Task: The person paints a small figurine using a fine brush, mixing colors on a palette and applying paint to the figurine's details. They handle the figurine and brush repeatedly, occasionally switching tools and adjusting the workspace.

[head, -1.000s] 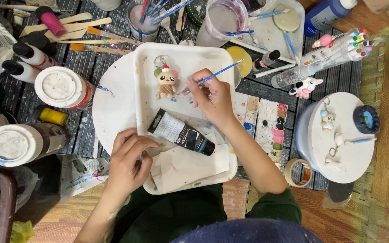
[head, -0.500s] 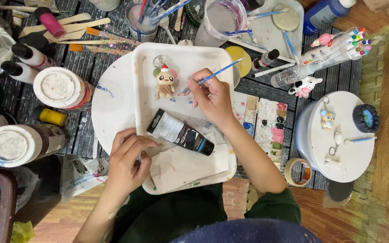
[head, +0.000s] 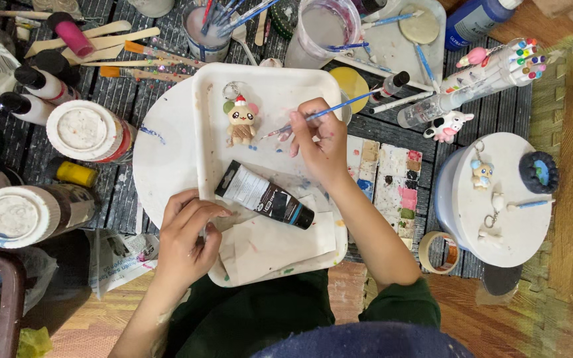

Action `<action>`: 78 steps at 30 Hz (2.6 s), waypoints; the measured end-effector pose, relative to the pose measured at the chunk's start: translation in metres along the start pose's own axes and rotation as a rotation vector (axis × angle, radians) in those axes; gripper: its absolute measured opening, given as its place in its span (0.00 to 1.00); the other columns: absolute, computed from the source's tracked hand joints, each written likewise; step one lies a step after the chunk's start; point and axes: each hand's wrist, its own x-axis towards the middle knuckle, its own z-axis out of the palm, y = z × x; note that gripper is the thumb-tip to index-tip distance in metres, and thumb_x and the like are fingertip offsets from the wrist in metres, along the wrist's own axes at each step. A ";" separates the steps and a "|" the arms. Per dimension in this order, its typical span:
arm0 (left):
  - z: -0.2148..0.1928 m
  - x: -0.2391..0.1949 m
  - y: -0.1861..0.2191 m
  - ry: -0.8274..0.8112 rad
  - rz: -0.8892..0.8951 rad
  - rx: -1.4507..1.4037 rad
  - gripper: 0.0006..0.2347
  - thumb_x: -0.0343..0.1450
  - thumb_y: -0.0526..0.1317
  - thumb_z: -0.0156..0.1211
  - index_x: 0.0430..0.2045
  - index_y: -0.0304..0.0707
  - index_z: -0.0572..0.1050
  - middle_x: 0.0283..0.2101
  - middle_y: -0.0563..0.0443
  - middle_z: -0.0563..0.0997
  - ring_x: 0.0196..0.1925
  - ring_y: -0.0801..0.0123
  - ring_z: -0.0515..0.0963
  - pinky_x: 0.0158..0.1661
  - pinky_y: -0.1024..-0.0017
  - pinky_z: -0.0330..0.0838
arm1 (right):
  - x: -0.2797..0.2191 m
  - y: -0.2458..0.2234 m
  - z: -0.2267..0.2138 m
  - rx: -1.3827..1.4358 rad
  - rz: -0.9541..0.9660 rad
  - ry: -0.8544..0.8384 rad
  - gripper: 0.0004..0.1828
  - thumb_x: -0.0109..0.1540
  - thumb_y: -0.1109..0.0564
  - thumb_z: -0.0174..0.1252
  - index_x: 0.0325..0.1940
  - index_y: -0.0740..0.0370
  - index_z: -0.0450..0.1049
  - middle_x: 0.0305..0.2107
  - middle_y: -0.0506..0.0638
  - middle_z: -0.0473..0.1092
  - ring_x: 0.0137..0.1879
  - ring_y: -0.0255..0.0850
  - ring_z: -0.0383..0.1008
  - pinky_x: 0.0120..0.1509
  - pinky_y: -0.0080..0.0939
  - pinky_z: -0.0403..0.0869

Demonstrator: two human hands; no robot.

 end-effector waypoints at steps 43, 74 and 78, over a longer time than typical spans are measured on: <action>-0.005 -0.003 0.003 0.022 -0.119 -0.078 0.12 0.63 0.24 0.56 0.36 0.35 0.80 0.43 0.49 0.84 0.60 0.57 0.78 0.58 0.65 0.73 | -0.157 -0.010 -0.135 0.229 0.177 0.474 0.06 0.74 0.54 0.51 0.49 0.59 0.67 0.28 0.48 0.70 0.27 0.34 0.70 0.33 0.32 0.64; -0.013 -0.008 -0.015 -0.003 -0.144 -0.248 0.13 0.63 0.22 0.55 0.39 0.35 0.76 0.44 0.48 0.82 0.59 0.59 0.76 0.72 0.55 0.57 | 0.145 -0.024 0.064 -0.536 -0.212 0.264 0.39 0.61 0.47 0.70 0.70 0.52 0.57 0.41 0.46 0.74 0.38 0.41 0.79 0.42 0.40 0.76; -0.024 -0.019 -0.021 0.052 -0.245 -0.344 0.15 0.65 0.19 0.52 0.42 0.33 0.74 0.53 0.47 0.74 0.63 0.65 0.74 0.72 0.60 0.62 | 0.070 -0.073 -0.007 -0.283 -0.388 0.226 0.42 0.63 0.58 0.68 0.75 0.56 0.51 0.65 0.55 0.58 0.62 0.42 0.71 0.50 0.31 0.79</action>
